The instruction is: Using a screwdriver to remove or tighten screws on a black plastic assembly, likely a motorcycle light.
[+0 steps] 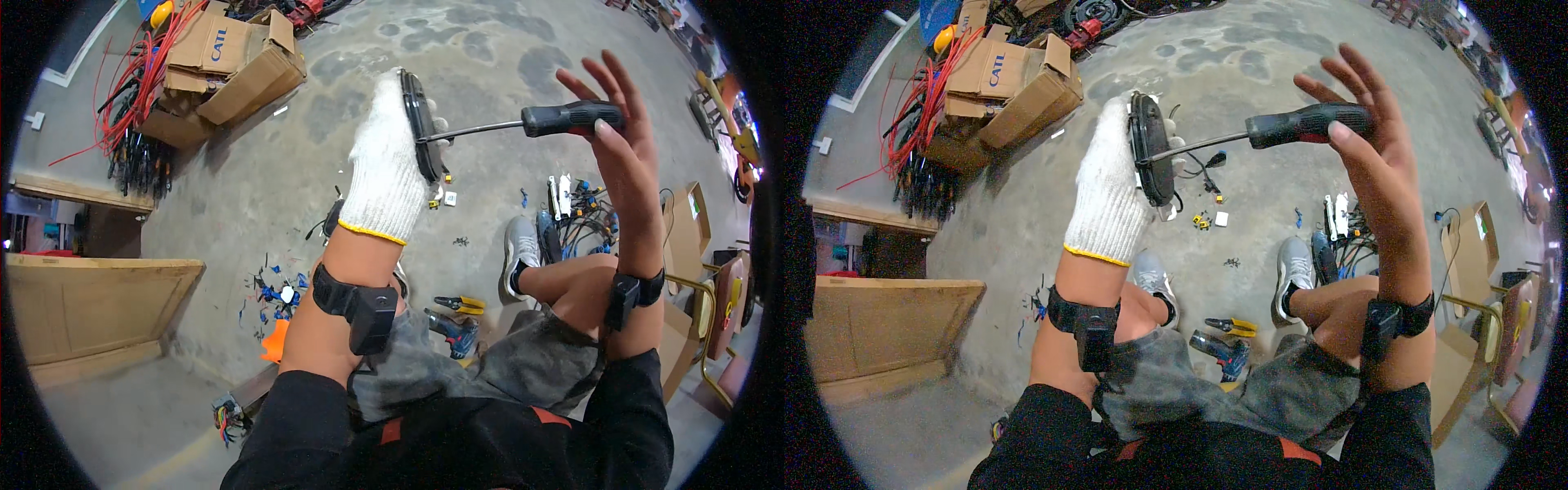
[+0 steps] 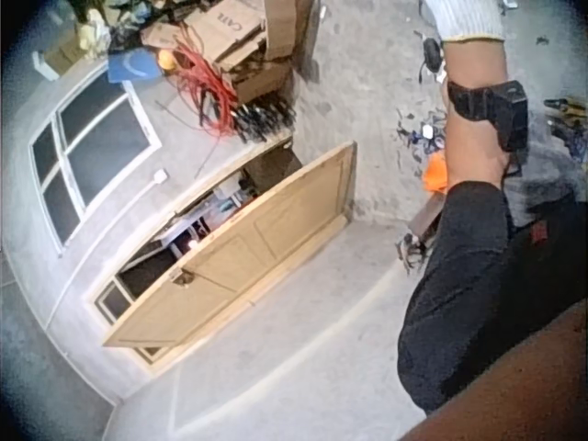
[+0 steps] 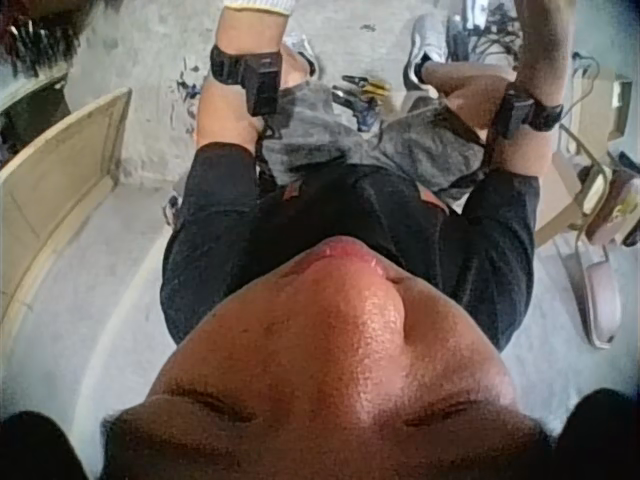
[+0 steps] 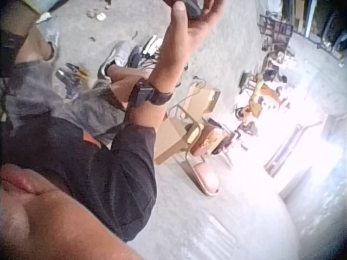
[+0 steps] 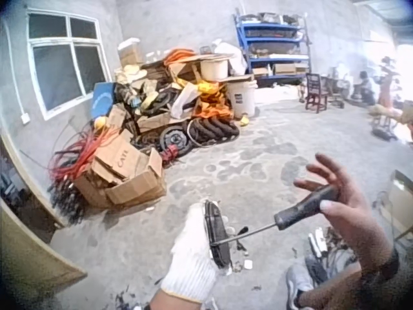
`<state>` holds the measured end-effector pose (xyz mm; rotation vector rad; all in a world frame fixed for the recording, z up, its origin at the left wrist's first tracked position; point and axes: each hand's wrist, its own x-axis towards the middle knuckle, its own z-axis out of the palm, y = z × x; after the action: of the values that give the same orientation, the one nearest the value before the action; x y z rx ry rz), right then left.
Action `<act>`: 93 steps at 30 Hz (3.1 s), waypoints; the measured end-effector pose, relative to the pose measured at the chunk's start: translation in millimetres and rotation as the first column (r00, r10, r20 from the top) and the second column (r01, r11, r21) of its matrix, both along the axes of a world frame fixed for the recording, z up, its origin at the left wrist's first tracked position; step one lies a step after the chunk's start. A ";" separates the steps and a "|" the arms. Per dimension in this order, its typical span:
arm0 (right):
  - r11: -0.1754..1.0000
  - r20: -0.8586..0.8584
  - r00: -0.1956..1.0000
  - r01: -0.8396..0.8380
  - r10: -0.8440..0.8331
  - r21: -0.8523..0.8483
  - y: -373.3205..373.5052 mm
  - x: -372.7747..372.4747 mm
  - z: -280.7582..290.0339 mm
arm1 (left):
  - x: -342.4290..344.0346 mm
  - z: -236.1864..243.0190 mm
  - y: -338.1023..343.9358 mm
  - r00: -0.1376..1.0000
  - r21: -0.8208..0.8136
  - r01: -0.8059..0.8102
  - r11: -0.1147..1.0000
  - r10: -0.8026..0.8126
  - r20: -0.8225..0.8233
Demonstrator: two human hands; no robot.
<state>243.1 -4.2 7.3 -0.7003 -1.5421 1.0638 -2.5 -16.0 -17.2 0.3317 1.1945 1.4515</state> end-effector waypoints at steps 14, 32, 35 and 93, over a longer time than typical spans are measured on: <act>0.942 0.089 0.964 0.266 -0.252 -0.207 2.2 -3.9 -4.0 | 3.9 5.4 -3.6 0.996 -0.151 0.088 0.985 -0.086 0.017; 0.921 0.421 0.867 0.356 -0.265 -0.155 -5.4 -1.2 6.3 | -1.3 5.5 -8.9 0.994 -0.093 0.038 0.995 -0.047 -0.098; 0.913 0.452 0.879 0.298 -0.149 -0.278 11.4 22.0 -15.0 | -0.2 7.0 -7.7 0.989 -0.080 0.063 0.995 -0.072 -0.126; 0.932 0.346 0.933 0.212 -0.103 -0.294 8.7 9.0 -1.5 | 1.5 9.1 -10.5 0.990 -0.163 0.041 0.986 -0.062 -0.123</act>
<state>252.2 4.5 5.8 -1.2655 -1.5647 1.1327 -1.0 -26.5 -8.1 0.3462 1.3872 1.2954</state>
